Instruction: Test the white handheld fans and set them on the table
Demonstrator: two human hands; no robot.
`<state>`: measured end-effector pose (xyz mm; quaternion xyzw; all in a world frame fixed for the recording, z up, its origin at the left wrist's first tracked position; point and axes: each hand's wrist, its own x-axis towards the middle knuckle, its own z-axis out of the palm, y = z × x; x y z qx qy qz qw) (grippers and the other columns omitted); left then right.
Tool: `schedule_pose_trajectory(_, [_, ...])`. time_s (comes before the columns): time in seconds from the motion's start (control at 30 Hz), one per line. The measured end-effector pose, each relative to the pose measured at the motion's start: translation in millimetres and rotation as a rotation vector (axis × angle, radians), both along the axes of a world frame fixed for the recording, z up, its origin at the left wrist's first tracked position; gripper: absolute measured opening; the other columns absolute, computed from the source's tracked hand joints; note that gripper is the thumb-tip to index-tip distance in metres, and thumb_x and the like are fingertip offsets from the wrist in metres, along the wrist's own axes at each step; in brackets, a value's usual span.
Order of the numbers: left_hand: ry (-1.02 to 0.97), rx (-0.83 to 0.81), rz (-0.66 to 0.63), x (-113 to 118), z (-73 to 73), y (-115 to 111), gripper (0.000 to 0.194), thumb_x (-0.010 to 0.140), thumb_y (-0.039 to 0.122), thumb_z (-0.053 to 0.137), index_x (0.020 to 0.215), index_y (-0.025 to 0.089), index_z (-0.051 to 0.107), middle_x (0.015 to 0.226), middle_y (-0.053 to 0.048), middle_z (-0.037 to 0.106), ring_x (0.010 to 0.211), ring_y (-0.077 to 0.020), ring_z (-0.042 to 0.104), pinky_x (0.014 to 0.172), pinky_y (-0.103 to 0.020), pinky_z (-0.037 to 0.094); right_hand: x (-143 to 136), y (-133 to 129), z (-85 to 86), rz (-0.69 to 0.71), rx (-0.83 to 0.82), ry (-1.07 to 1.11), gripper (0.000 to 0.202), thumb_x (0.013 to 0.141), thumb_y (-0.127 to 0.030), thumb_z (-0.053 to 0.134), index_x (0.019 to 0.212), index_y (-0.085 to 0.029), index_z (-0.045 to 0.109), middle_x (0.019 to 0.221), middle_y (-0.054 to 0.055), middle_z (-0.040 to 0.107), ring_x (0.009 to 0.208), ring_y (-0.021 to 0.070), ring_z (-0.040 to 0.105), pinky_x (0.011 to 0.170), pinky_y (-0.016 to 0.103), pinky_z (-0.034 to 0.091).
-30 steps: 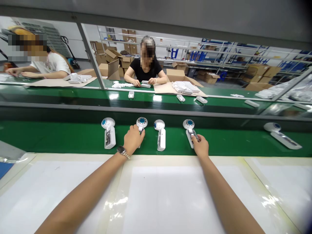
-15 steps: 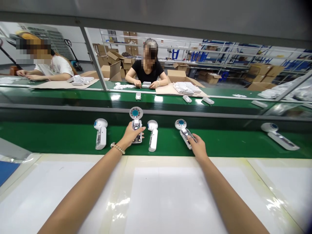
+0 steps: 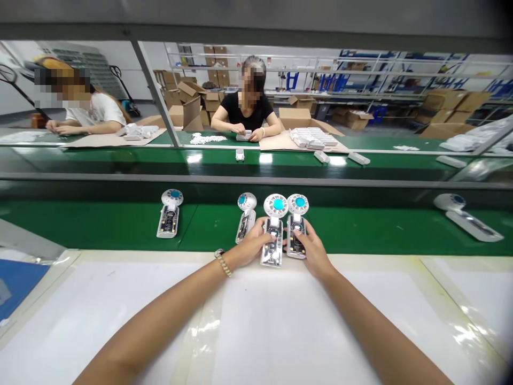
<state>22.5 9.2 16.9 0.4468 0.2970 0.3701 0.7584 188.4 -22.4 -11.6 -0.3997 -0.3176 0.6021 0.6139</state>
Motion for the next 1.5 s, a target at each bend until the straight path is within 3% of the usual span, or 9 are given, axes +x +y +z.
schedule_pose_trajectory(0.13, [0.127,0.049,0.078,1.3,-23.3,2.4,0.04,0.065,0.01,0.055,0.102,0.019,0.043,0.086,0.0,0.053,0.077,-0.0141,0.058,0.07,-0.029,0.048,0.7,-2.9,0.3,-0.034,-0.101,0.037,0.054,0.07,-0.028,0.066,0.119,-0.028,0.045,0.094,0.001,0.069,0.071,0.022,0.068,0.062,0.037,0.056])
schedule_pose_trajectory(0.23, [0.173,0.101,0.081,-0.9,-28.0,6.5,0.04,0.064,0.009,0.054,0.102,0.018,0.044,0.087,0.0,0.054,0.079,-0.0146,0.056,0.07,-0.028,0.046,-0.1,-3.0,2.4,-0.042,-0.104,0.054,0.057,0.065,-0.023,0.067,0.117,-0.027,0.046,0.096,0.001,0.069,0.074,0.0233,0.068,0.067,0.04,0.056])
schedule_pose_trajectory(0.5, [0.201,0.12,0.061,-1.8,-21.6,4.5,0.042,0.064,0.008,0.058,0.104,0.017,0.045,0.089,-0.001,0.054,0.083,-0.0161,0.056,0.072,-0.029,0.045,-1.5,-2.5,3.5,-0.021,-0.122,-0.053,0.047,0.059,-0.026,0.069,0.104,-0.024,0.054,0.103,0.004,0.068,0.074,0.0246,0.068,0.064,0.038,0.056])
schedule_pose_trajectory(0.73, [0.197,0.097,0.051,-1.8,-15.9,1.8,0.043,0.067,0.01,0.059,0.106,0.017,0.043,0.091,-0.003,0.055,0.084,-0.0178,0.059,0.069,-0.03,0.047,0.2,-4.1,3.1,-0.006,-0.109,-0.068,0.05,0.062,-0.029,0.068,0.11,-0.025,0.053,0.11,0.006,0.065,0.08,0.0259,0.067,0.066,0.039,0.055])
schedule_pose_trajectory(0.93, [0.139,0.083,0.021,-2.5,-16.6,1.0,0.046,0.067,0.013,0.063,0.108,0.017,0.042,0.097,-0.005,0.056,0.088,-0.0186,0.059,0.074,-0.032,0.047,-1.1,-5.7,5.9,-0.004,-0.098,-0.082,0.049,0.062,-0.031,0.071,0.108,-0.025,0.055,0.11,0.006,0.065,0.081,0.0265,0.067,0.072,0.042,0.054])
schedule_pose_trajectory(1.1, [0.131,0.074,0.077,-1.1,-16.2,1.4,0.044,0.066,0.011,0.062,0.105,0.018,0.042,0.093,-0.004,0.058,0.085,-0.0178,0.059,0.075,-0.033,0.047,0.0,-6.1,5.9,0.007,-0.082,-0.095,0.047,0.062,-0.032,0.072,0.106,-0.024,0.057,0.106,0.006,0.066,0.084,0.0262,0.066,0.074,0.04,0.053])
schedule_pose_trajectory(1.3, [0.152,0.05,0.148,-1.6,-18.5,3.3,0.045,0.068,0.013,0.062,0.107,0.019,0.041,0.088,-0.003,0.059,0.079,-0.0178,0.061,0.075,-0.037,0.048,-0.3,-4.7,3.0,0.018,-0.098,-0.141,0.045,0.063,-0.031,0.069,0.105,-0.024,0.056,0.104,0.005,0.067,0.076,0.0235,0.067,0.068,0.038,0.054])
schedule_pose_trajectory(1.5, [0.142,0.082,0.121,-1.3,-22.4,3.8,0.045,0.068,0.015,0.065,0.106,0.019,0.042,0.091,-0.004,0.059,0.083,-0.0188,0.062,0.079,-0.039,0.048,-0.2,-4.1,0.1,0.017,-0.091,-0.158,0.047,0.065,-0.03,0.067,0.109,-0.025,0.055,0.103,0.004,0.068,0.076,0.022,0.067,0.069,0.036,0.054])
